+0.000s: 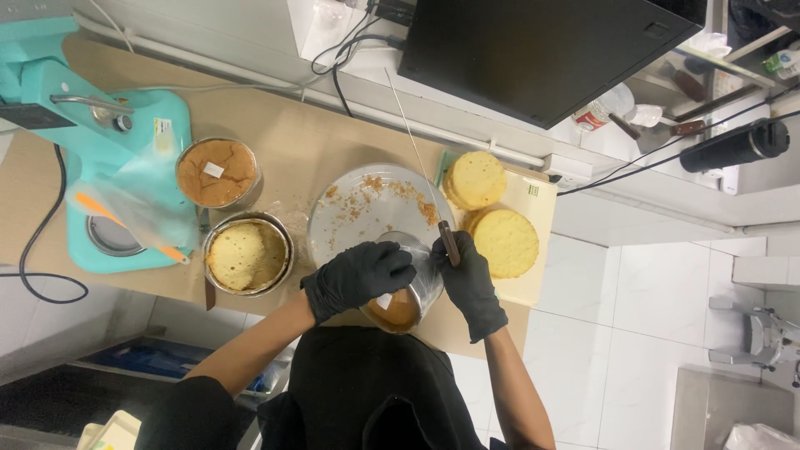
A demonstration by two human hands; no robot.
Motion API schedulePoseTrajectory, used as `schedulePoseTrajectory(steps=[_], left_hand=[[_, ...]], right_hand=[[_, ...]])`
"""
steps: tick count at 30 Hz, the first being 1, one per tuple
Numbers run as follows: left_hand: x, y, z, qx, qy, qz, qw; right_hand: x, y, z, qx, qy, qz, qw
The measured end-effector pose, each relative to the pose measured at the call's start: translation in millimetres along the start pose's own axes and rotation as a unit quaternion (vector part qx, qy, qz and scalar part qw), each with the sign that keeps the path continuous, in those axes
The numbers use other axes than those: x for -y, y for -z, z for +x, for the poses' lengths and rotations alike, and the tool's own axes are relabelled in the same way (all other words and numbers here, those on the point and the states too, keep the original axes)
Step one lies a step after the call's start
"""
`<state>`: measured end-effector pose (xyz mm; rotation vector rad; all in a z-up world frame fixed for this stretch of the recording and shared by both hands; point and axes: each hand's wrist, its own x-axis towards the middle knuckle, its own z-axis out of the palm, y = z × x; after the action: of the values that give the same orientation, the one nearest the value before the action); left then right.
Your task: Cutting and leveling cake layers on a turntable using a serrated knife.
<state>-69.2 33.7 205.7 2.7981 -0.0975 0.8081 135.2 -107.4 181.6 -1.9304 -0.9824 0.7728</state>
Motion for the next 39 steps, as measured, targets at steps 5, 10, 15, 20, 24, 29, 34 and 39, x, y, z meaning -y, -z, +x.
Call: schedulePoseTrajectory(steps=[5, 10, 15, 20, 24, 29, 34, 39], left_hand=[[12, -18, -9, 0.059, 0.026, -0.002, 0.998], [23, -37, -13, 0.000, 0.061, -0.004, 0.998], [39, -57, -16, 0.038, 0.073, -0.002, 0.997], [45, -58, -12, -0.062, 0.075, -0.035, 0.995], [52, -66, -14, -0.142, 0.178, -0.209, 0.951], [55, -64, -9, -0.193, 0.290, -0.322, 0.880], [52, -75, -2, -0.205, 0.355, -0.490, 0.770], [22, -74, 21, -0.158, 0.406, -0.639, 0.634]], right_hand=[[21, 8, 2, 0.077, -0.065, 0.217, 0.971], [42, 7, 7, 0.135, -0.149, 0.252, 0.947], [25, -13, 13, 0.098, -0.040, 0.237, 0.966], [24, -6, 17, 0.037, -0.113, 0.193, 0.974], [14, -7, 21, -0.064, -0.088, 0.185, 0.977], [-34, -14, 12, -0.038, -0.110, 0.120, 0.986], [-88, -37, 2, -0.023, -0.140, 0.170, 0.975], [-104, -51, 0, -0.026, -0.134, 0.370, 0.919]])
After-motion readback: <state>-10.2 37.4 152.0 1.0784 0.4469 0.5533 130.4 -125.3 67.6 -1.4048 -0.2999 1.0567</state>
